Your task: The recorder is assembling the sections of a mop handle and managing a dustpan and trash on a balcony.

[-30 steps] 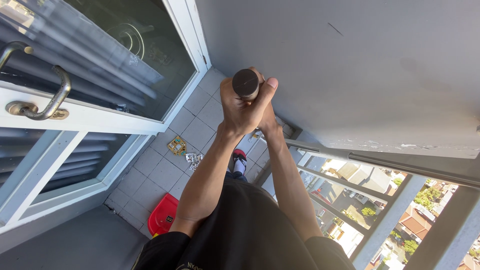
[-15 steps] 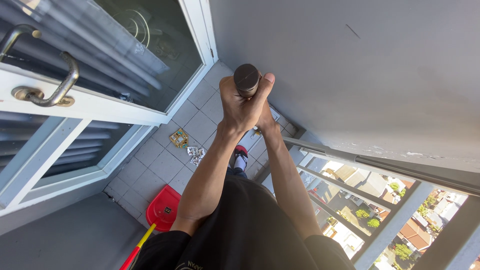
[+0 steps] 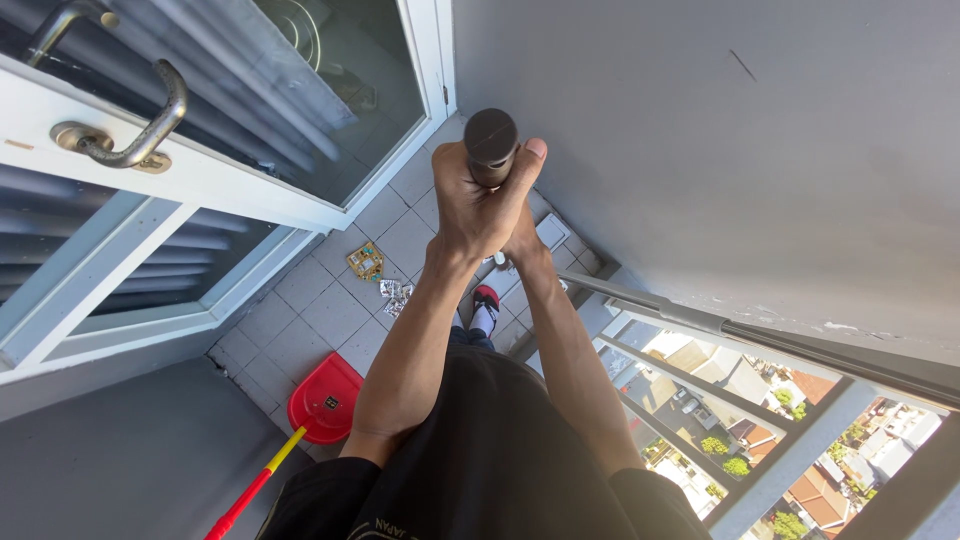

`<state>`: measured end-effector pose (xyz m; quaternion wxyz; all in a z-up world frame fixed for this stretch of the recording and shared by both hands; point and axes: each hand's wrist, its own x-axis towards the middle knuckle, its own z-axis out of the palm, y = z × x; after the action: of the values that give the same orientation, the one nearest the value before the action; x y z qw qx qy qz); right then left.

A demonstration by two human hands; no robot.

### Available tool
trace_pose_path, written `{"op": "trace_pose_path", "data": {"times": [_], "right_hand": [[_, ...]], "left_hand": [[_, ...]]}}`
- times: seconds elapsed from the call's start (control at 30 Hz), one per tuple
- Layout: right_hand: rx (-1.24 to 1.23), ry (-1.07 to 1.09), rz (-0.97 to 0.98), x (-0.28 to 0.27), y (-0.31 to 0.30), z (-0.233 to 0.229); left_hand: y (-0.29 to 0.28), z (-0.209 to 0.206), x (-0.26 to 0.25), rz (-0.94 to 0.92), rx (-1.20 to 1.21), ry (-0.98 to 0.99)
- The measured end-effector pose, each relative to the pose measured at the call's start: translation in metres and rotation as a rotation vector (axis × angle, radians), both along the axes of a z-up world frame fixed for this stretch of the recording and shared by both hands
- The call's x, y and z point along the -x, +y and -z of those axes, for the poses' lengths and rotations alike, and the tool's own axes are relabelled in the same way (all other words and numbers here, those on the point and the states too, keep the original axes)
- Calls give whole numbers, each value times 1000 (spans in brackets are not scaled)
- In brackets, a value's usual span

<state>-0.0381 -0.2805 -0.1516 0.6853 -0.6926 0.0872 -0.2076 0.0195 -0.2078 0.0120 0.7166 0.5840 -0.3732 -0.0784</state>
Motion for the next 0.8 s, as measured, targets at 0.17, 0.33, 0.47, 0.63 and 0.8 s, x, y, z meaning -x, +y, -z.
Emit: {"op": "trace_pose_path", "data": {"times": [0.17, 0.33, 0.47, 0.63, 0.8], "right_hand": [[-179, -106, -53, -1, 15, 1], [-156, -116, -12, 0, 23, 15], [-143, -158, 6, 1, 29, 17], [-265, -165, -28, 4, 39, -39], [-206, -194, -103, 4, 42, -50]], "left_hand": [[4, 1, 3, -50, -40, -51], [11, -8, 2, -28, -51, -63], [13, -13, 4, -29, -78, -109], [17, -17, 9, -45, -135, -165], [28, -26, 11, -99, -103, -158]]}}
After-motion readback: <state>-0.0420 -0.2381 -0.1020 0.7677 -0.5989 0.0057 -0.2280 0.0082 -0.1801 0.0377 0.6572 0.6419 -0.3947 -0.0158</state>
